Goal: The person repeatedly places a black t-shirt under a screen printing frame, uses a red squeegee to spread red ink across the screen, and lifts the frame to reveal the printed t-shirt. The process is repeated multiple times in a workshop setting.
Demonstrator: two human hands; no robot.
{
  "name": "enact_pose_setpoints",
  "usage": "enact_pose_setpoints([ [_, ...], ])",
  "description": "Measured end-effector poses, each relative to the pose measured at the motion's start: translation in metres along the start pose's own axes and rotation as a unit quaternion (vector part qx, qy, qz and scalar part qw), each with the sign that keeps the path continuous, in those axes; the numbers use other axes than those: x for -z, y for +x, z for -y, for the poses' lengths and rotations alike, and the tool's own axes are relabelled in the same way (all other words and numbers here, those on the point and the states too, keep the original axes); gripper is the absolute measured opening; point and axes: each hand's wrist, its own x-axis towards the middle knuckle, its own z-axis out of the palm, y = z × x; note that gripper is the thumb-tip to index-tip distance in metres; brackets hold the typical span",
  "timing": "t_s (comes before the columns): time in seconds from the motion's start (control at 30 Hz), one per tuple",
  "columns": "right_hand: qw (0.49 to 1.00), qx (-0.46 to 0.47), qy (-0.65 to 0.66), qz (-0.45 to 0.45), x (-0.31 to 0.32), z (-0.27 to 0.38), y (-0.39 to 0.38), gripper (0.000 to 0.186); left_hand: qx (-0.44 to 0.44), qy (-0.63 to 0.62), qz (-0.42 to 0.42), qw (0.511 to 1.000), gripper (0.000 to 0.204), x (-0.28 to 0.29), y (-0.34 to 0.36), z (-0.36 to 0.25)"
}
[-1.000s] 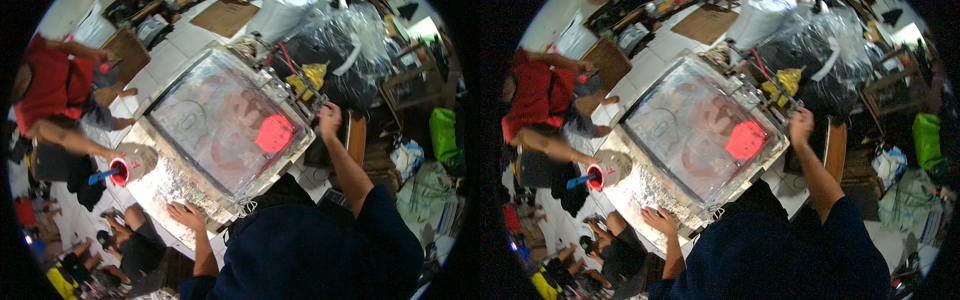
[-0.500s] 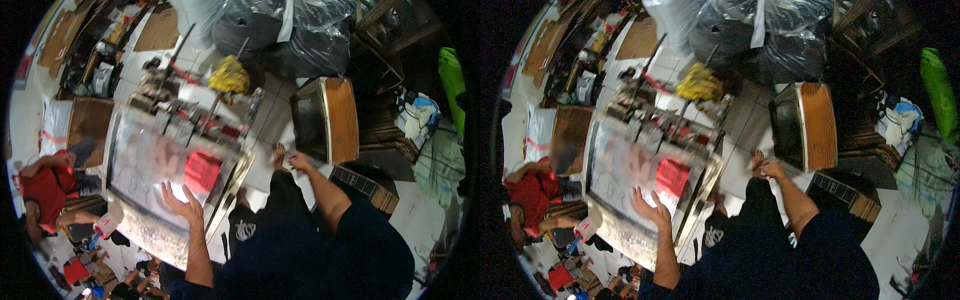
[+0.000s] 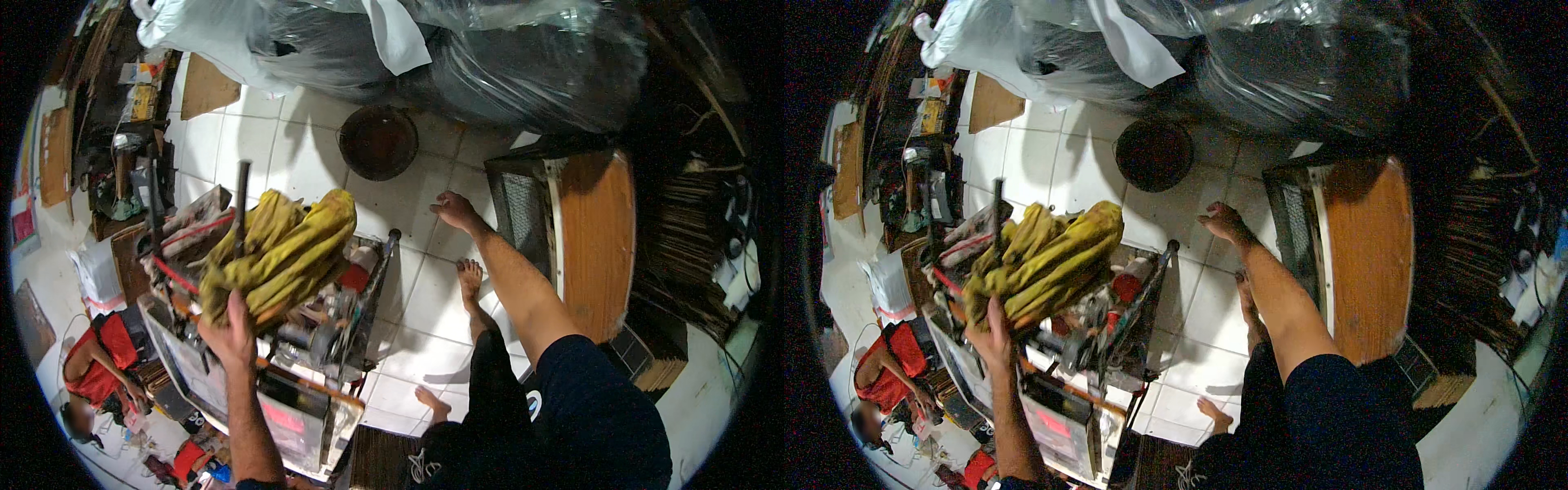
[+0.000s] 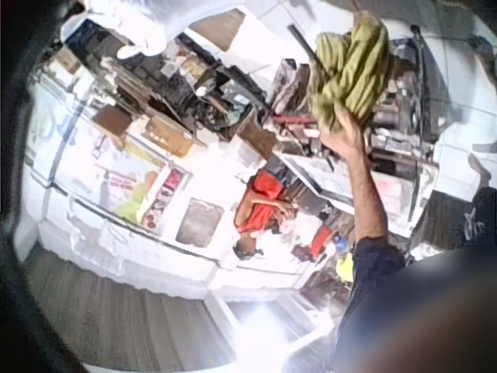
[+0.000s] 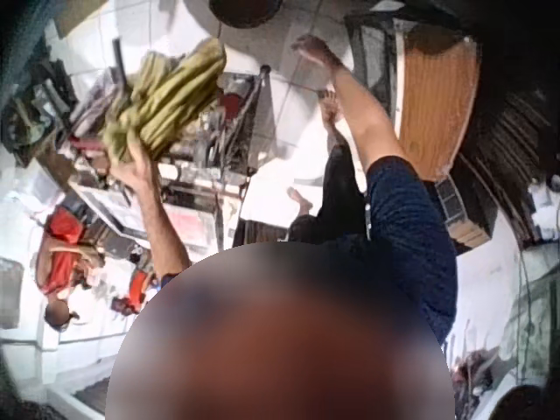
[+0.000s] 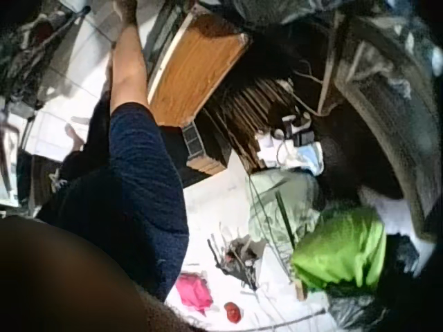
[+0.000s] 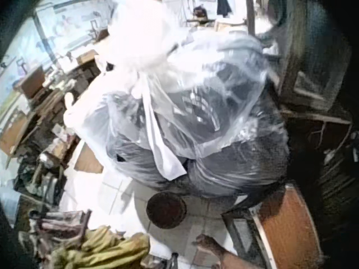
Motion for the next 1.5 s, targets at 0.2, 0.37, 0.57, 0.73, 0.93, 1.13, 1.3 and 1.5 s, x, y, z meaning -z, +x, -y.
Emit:
enact_pose_setpoints([
  [0.2, 0.976, 0.2, -0.003, -0.085, -0.053, 0.001, 0.108, 0.09, 0.031, -0.01, -0.114, 0.993, 0.052, 0.019, -0.038, 0.067],
  [0.37, 0.946, 0.252, -0.14, -0.151, -0.11, 0.031, 0.218, 0.096, 0.04, 0.022, -0.097, 0.994, 0.05, -0.007, -0.046, 0.083],
  [0.57, 0.934, 0.245, -0.175, -0.191, -0.147, 0.041, 0.316, 0.077, 0.05, 0.026, -0.095, 0.994, 0.047, -0.028, -0.031, 0.076],
  [0.73, 0.982, 0.142, -0.02, -0.119, -0.19, -0.006, 0.369, 0.066, 0.062, 0.037, -0.093, 0.993, 0.045, -0.031, -0.029, 0.074],
  [0.93, 0.995, 0.049, -0.084, -0.038, -0.171, 0.007, 0.371, 0.062, 0.064, 0.033, -0.087, 0.994, 0.043, -0.031, -0.029, 0.069],
  [1.13, 0.996, 0.048, 0.071, -0.034, -0.14, 0.042, 0.332, 0.067, 0.061, 0.029, -0.079, 0.995, 0.041, -0.025, -0.028, 0.061],
  [1.3, 0.989, 0.054, 0.044, -0.129, -0.15, 0.026, 0.361, 0.066, 0.058, 0.028, -0.07, 0.995, 0.039, -0.023, -0.027, 0.056],
  [1.5, 0.977, 0.1, 0.068, -0.177, -0.135, 0.039, 0.348, 0.055, 0.054, 0.023, -0.063, 0.996, 0.038, -0.02, -0.024, 0.047],
])
